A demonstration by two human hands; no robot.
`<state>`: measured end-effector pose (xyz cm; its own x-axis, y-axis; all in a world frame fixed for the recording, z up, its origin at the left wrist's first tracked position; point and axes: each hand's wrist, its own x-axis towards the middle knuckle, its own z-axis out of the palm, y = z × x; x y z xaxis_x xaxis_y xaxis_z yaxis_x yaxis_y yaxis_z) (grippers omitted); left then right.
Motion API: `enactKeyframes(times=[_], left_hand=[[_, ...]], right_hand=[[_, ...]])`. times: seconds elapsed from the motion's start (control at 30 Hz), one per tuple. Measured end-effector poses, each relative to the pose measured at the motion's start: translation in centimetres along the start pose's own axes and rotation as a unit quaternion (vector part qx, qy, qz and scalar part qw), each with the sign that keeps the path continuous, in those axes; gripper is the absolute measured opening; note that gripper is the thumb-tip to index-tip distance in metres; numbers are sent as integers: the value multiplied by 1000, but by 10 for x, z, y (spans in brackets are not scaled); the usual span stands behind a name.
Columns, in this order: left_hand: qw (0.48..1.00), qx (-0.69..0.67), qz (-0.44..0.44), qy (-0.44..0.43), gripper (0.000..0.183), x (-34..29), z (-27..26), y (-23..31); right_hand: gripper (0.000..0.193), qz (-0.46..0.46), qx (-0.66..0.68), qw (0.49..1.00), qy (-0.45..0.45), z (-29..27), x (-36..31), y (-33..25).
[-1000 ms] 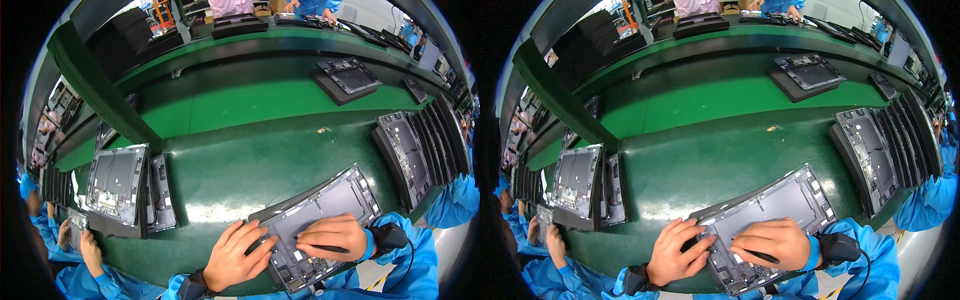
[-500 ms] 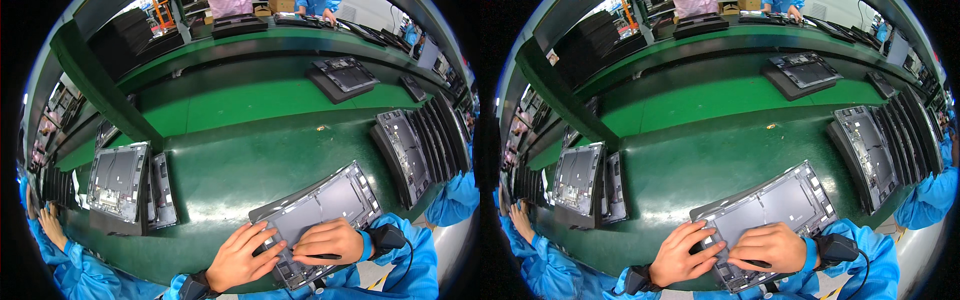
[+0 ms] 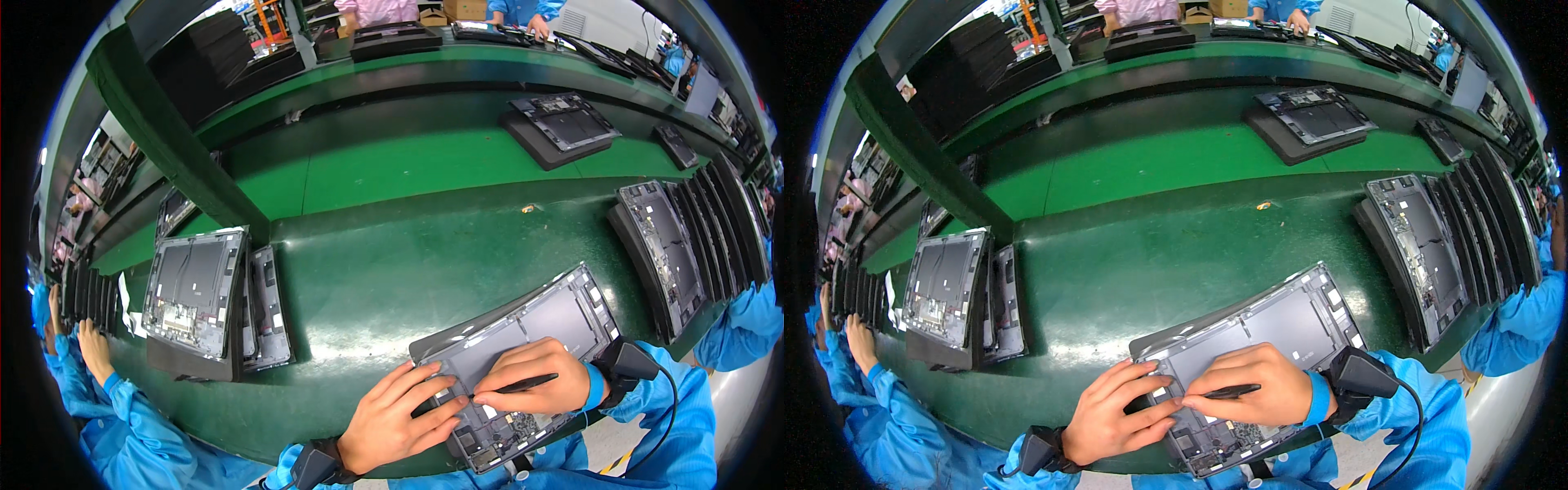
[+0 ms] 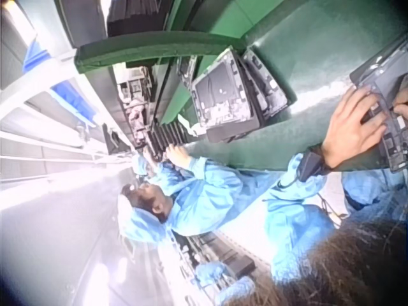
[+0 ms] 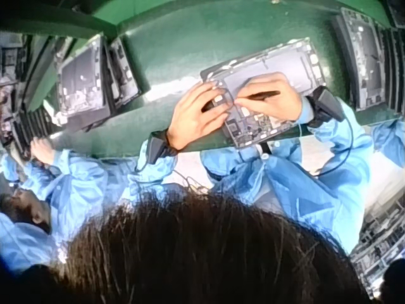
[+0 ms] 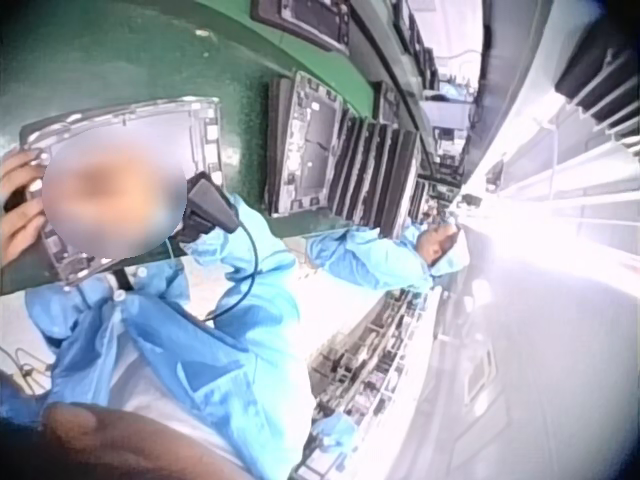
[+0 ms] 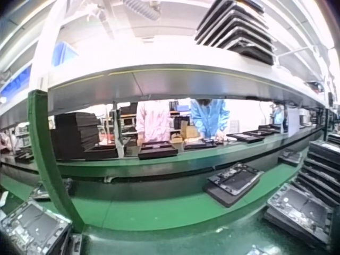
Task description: Assembling the internal components of an electronic tablet, including connecting ribbon cables using tweezers.
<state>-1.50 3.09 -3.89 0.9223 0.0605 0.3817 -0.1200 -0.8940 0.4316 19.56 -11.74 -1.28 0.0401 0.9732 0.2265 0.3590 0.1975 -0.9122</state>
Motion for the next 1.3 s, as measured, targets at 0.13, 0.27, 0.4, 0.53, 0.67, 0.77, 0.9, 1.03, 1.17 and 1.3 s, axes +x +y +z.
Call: enactKeyframes(times=[0.13,0.27,0.4,0.53,0.67,0.77,0.9,1.03,1.17,1.3], left_hand=[[1000,-6,-7,12,27,0,1,2],[1000,-15,-18,13,29,-2,2,0],[1000,-6,-22,15,31,-2,3,1],[1000,6,-21,12,31,0,1,4],[1000,17,-19,7,31,1,1,5],[1000,8,-20,10,31,3,3,5],[1000,5,-21,11,31,3,2,3],[1000,-1,-23,16,27,-2,0,4],[999,15,-36,6,29,-5,1,5],[999,14,-34,6,29,-5,3,5]], right_hand=[[13,-73,-48,996,2,2,-3,4],[18,-102,-133,984,-60,0,-2,-4],[19,-134,-222,963,-69,4,-14,-4],[21,-145,-209,966,-49,7,-23,0],[24,-137,-192,969,-71,5,-33,0],[22,-131,-174,973,-79,0,-33,-6],[24,6,73,997,38,-7,-31,-14],[50,195,448,868,86,-17,-34,-12],[46,179,555,810,59,-11,-45,-12],[45,174,570,802,38,-10,-48,-11]])
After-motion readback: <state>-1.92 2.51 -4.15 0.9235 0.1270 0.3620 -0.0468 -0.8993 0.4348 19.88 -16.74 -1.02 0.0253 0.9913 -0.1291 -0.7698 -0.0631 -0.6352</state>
